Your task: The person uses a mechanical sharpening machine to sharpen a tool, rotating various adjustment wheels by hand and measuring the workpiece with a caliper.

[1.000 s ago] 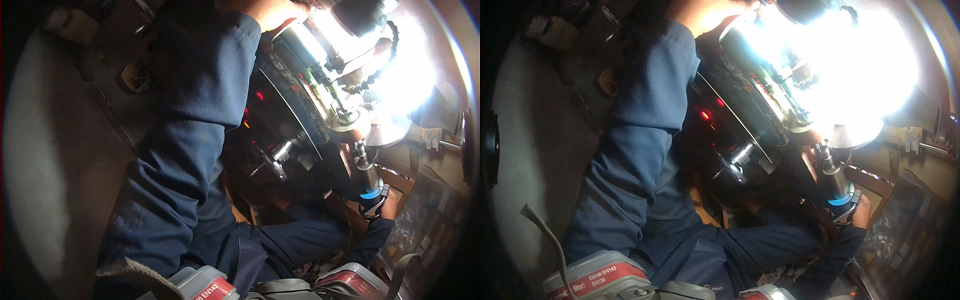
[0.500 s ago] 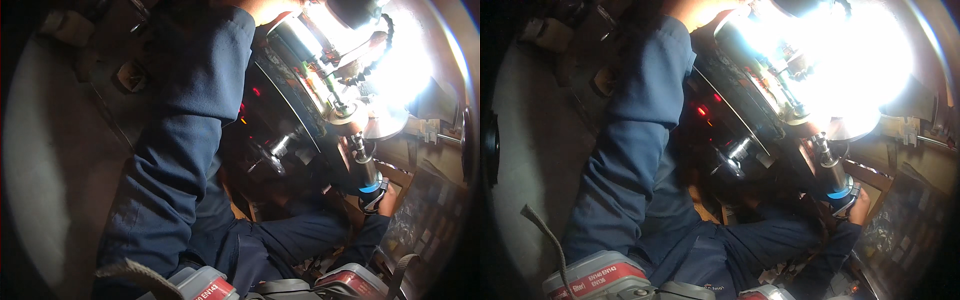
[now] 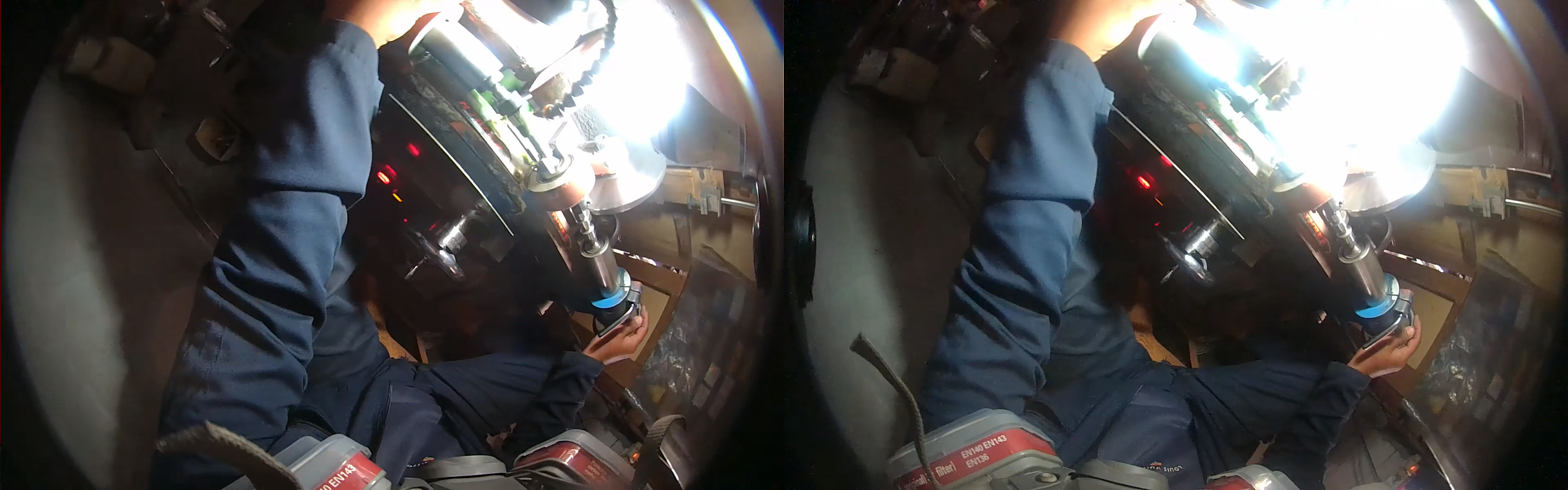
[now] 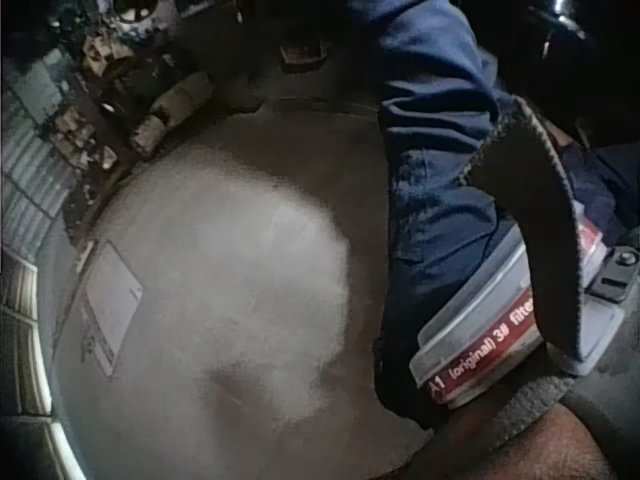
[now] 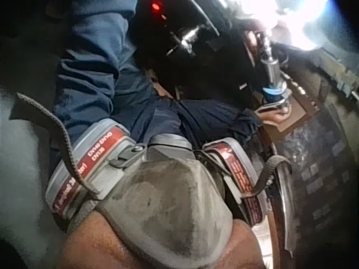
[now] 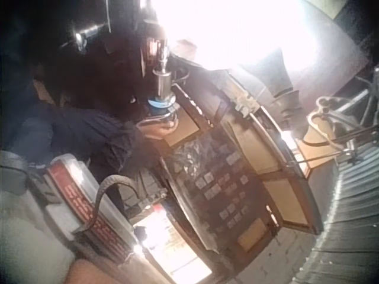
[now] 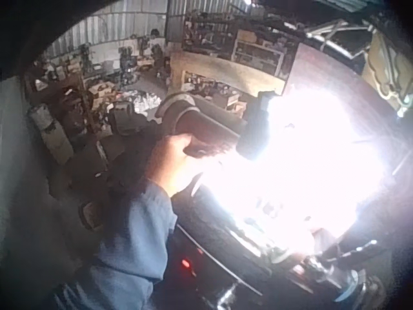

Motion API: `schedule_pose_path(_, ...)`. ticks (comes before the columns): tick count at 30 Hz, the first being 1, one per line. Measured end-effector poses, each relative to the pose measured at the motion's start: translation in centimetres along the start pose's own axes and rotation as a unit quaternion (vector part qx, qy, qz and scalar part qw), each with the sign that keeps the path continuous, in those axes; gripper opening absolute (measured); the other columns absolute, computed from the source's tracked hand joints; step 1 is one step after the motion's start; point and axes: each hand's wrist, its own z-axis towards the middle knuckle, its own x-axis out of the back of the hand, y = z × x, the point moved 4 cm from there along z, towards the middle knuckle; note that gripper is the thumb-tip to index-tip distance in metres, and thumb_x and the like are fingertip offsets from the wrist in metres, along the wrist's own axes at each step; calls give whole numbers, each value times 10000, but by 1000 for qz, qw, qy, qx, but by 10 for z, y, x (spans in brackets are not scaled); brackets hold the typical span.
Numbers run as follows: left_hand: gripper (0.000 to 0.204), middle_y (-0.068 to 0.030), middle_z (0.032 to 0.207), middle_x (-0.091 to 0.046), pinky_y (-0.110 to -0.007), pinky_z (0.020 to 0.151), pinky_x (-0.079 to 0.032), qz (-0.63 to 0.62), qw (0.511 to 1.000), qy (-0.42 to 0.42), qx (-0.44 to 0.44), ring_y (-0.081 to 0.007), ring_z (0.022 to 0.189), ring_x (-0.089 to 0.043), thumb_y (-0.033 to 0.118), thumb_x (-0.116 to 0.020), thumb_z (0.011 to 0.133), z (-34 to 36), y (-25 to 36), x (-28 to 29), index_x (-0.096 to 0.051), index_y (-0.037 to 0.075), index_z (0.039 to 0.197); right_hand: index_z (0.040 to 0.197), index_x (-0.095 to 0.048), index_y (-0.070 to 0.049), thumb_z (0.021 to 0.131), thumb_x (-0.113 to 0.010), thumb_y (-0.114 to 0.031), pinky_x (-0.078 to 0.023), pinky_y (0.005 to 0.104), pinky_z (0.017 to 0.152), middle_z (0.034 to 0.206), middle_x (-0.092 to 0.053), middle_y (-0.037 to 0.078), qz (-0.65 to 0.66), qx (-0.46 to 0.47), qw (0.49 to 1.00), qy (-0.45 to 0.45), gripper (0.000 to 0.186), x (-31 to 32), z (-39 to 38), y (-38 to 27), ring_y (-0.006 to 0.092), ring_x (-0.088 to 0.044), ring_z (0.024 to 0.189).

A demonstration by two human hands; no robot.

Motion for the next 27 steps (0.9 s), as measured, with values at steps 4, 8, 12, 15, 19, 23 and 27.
schedule_pose_path(4,306,-147,849,-692,-319,694,-494,-29,1000,-7,10,-220,779,-667,255,-752,713,-2,9,-4,-690,10,885,1071,-612,-5,977,-414,-298,-471,355,805,1027,-627,145,-7,14,995,97,366,0,-15,-3,250,-602,910)
schedule_pose_path(8,286,-137,822,-696,-313,682,-491,-26,1000,-2,2,-191,750,-662,250,-751,727,-4,15,-6,-697,13,877,1084,-585,17,981,-401,-293,-439,374,849,1043,-594,160,1,54,984,169,375,-7,-22,5,266,-575,966)
schedule_pose_path(12,275,-91,871,-695,-271,732,-480,-63,998,-27,-5,-144,789,-638,204,-731,763,1,5,-12,-684,1,944,1112,-546,14,978,-365,-271,-397,376,894,1082,-526,158,11,64,975,215,364,-17,-37,26,267,-524,1018)
schedule_pose_path(15,278,-63,952,-686,-254,808,-465,-117,991,-68,6,-120,863,-621,134,-700,788,3,-10,-33,-665,-8,1025,1120,-529,13,970,-364,-273,-393,374,897,1098,-503,152,-32,71,968,240,362,-16,-41,38,259,-512,1016)
schedule_pose_path(19,289,-63,901,-686,-244,792,-462,-79,996,-33,30,-99,843,-602,200,-756,760,1,-3,-28,-690,-14,941,1131,-533,13,975,-387,-242,-412,372,895,1090,-537,146,-35,58,977,201,332,-7,-36,26,266,-540,1011)
schedule_pose_path(23,254,-56,902,-684,-246,798,-467,-114,992,-34,35,-103,836,-606,160,-741,775,3,-10,-25,-684,-16,948,1112,-588,-23,983,-402,-211,-473,340,805,1042,-619,141,-21,40,993,106,294,0,-10,-8,247,-609,912)
schedule_pose_path(27,230,-64,895,-681,-249,788,-474,-150,987,-35,55,-102,832,-610,143,-737,781,2,-10,-37,-677,-18,933,1121,-625,-90,985,-418,-216,-491,296,736,1032,-652,106,0,-29,1000,-5,278,7,8,3,209,-629,871)
